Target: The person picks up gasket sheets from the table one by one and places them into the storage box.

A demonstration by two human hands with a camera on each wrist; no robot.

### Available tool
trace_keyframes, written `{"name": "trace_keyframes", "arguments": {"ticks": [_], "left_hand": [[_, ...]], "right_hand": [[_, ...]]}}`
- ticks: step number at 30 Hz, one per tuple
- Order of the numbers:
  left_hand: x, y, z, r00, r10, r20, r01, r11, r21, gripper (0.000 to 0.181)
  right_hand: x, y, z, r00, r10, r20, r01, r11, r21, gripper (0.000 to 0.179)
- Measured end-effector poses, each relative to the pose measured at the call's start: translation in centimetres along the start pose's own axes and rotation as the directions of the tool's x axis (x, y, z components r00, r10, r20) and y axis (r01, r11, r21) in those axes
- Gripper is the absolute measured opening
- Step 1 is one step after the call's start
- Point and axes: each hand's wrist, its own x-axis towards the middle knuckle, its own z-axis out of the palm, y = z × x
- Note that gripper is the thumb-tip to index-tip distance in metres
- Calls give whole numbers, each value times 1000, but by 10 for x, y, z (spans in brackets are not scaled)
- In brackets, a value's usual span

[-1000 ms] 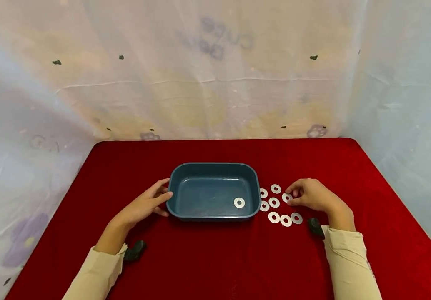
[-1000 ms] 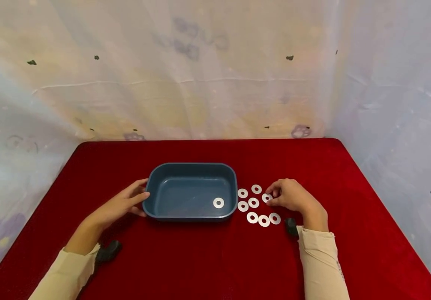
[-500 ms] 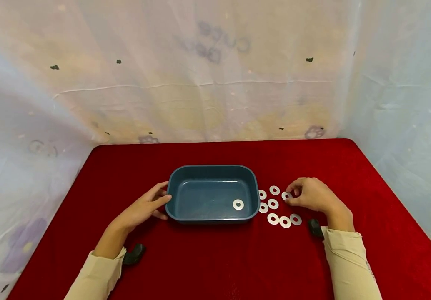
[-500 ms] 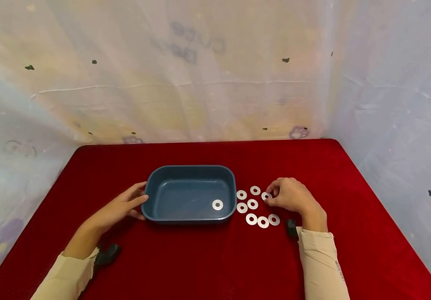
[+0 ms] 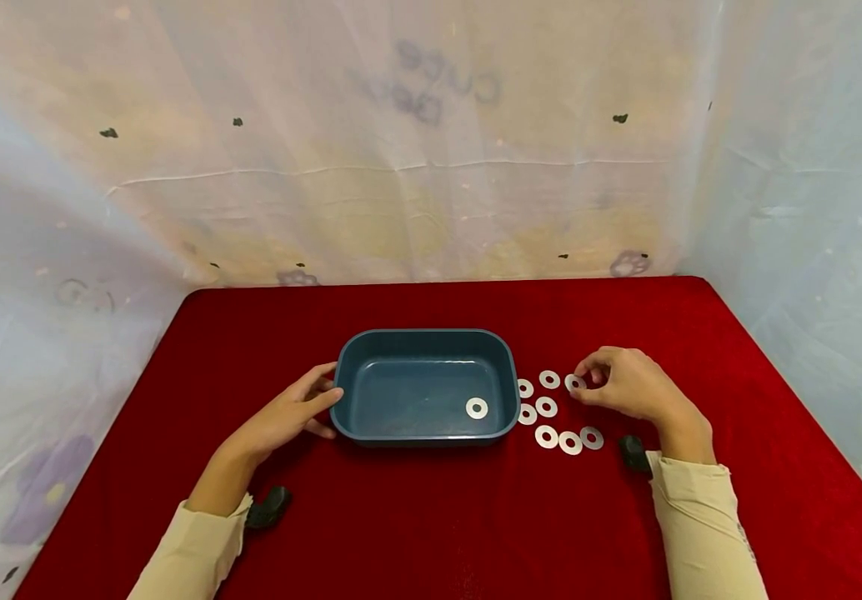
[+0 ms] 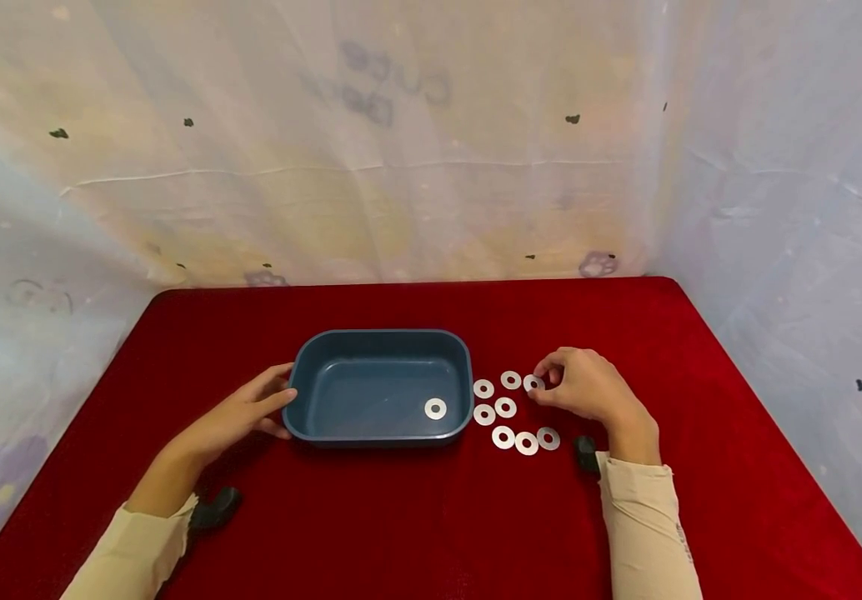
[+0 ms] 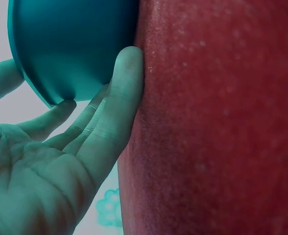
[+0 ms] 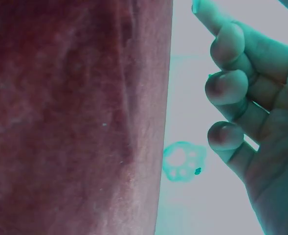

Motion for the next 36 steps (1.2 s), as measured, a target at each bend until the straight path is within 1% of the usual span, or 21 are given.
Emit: {"name": "trace_keyframes", "arguments": {"ticks": [10,17,28,36], "left_hand": [[0,2,0,1000,2,0,-2,1000,2,65],[-1,0,2,1000,3,-5,-3,1000,4,64],[0,-1,1,1000,-2,-1,2,1000,-1,63],[0,0,2,1000,-6,-11,6,1000,0,64]], "right_hand": [[-1,-3,-4,999,-25,-23,25,1000,-6,13],[-4,-4,-5,998,-43,-36,43,999,-6,12],[-5,-8,-9,998,-38,-40,38,999,-14,13],[-6,-11,-10,998,-47,-50,46,999,-19,14]]}}
